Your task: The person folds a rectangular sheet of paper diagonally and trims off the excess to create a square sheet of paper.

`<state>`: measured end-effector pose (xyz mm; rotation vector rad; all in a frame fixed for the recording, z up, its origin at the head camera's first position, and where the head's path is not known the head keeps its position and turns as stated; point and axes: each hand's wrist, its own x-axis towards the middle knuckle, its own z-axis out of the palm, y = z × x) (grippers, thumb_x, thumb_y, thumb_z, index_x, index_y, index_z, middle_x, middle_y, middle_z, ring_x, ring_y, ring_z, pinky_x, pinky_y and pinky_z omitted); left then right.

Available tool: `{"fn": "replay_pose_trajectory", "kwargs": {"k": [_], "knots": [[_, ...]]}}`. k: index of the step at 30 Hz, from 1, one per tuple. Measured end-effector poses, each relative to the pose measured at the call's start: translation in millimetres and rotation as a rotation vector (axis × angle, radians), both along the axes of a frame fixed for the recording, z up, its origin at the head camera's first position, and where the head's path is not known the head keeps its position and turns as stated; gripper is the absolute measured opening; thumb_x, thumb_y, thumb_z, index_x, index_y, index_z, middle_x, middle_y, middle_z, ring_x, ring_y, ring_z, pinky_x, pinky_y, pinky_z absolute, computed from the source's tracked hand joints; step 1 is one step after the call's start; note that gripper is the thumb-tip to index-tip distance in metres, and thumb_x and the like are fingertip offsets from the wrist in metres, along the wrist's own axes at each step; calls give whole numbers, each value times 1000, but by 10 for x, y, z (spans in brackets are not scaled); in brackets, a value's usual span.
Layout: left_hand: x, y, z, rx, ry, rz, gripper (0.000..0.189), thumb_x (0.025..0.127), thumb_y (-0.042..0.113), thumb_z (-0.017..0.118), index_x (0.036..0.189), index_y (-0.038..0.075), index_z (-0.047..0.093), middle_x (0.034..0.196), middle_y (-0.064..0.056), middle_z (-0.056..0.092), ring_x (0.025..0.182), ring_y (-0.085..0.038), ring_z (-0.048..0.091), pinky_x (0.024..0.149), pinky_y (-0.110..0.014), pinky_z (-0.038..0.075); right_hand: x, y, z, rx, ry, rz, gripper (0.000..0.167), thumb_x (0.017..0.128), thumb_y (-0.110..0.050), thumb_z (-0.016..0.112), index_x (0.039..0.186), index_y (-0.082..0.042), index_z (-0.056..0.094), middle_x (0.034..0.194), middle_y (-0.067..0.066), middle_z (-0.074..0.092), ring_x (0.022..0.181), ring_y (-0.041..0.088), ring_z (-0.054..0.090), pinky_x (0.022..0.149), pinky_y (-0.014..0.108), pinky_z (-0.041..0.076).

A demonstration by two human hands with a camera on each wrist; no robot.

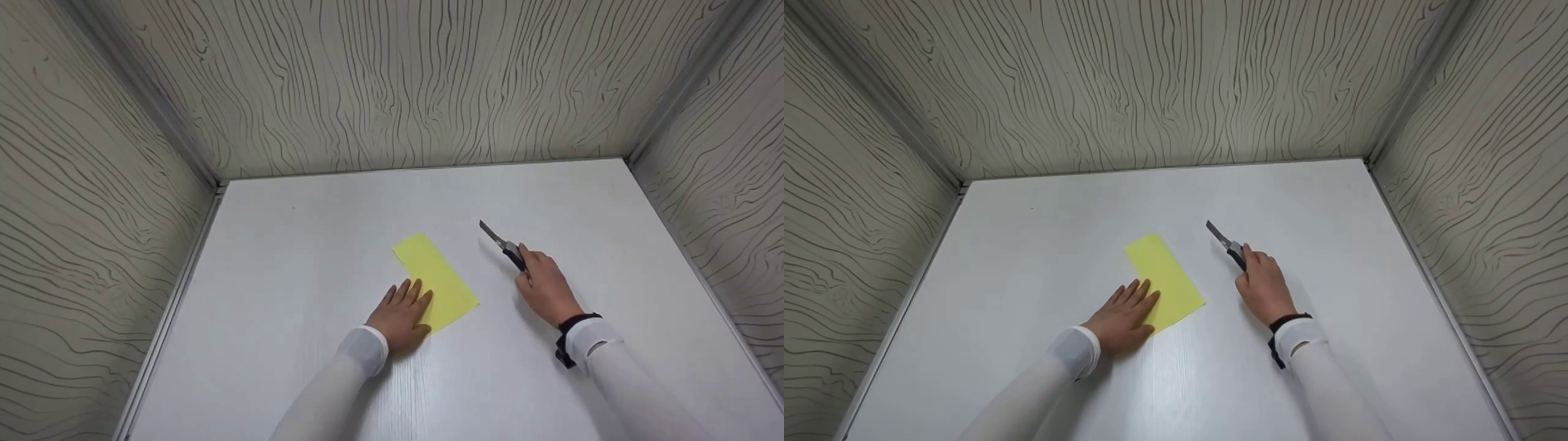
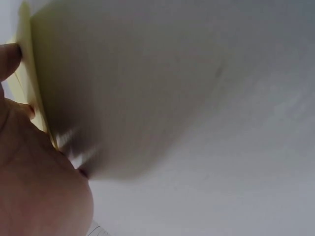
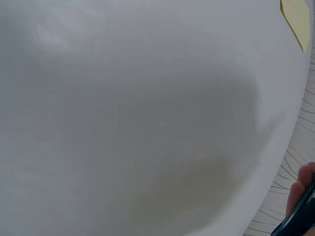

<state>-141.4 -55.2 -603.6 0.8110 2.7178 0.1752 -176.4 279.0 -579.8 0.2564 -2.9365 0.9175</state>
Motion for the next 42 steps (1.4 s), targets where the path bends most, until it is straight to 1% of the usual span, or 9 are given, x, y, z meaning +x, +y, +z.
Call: {"fn": "replay_pose_trajectory", "kwargs": {"k": [3,7,12,21,28,32,38,40,42], "knots": [[4,4,-1,4,-3,4,69,106,50,43,165,22,21,171,-6,9,157,-26,5,125,-44,8,71,-58,-45,9,22,19,60,99,-10,46,155,9,33,136,32,50,122,44,51,104,59,42],[8,9,15,-1,-1,9,68,106,50,42,165,22,22,171,-6,10,157,-26,5,125,-44,8,167,-118,-121,36,53,48,56,105,-19,55,152,6,41,128,26,57,113,39,57,98,55,47],[18,20,45,-4,30,17,67,105,49,44,164,21,26,171,-6,16,157,-26,10,125,-43,12,276,-176,-181,76,93,88,56,101,-29,67,146,2,53,118,18,63,99,29,60,86,48,52],[0,22,29,-41,141,6,70,104,52,48,162,16,34,169,-9,23,156,-26,13,124,-36,15,414,-234,-195,142,180,192,51,96,-26,75,140,-4,61,109,6,65,92,18,58,78,38,53],[-16,23,50,-19,138,-20,70,104,49,50,159,8,36,167,-11,26,154,-25,21,123,-34,19,451,-250,-216,138,190,208,52,95,-26,76,141,-4,62,107,4,66,90,15,56,77,36,52],[-26,37,45,3,174,8,72,100,52,55,159,14,40,158,-11,41,146,-28,37,121,-37,26,463,-240,-235,138,171,203,52,96,-26,75,141,-4,61,108,4,66,92,16,57,78,37,52],[-70,75,22,13,275,40,64,97,53,60,151,20,54,125,-7,56,116,-26,50,107,-35,40,474,-237,-250,143,165,205,52,97,-26,74,142,-5,60,110,5,66,97,18,59,83,39,53],[-89,81,8,59,277,59,59,97,50,63,147,19,58,123,-8,56,115,-26,50,103,-35,43,476,-239,-251,146,169,210,52,96,-27,74,142,-5,61,110,4,66,96,17,59,81,38,53],[-106,81,3,108,257,88,56,96,48,66,144,18,61,130,-10,56,122,-28,50,105,-37,44,477,-239,-245,144,173,217,52,96,-27,75,142,-6,61,110,4,66,96,16,58,81,37,53]]}}
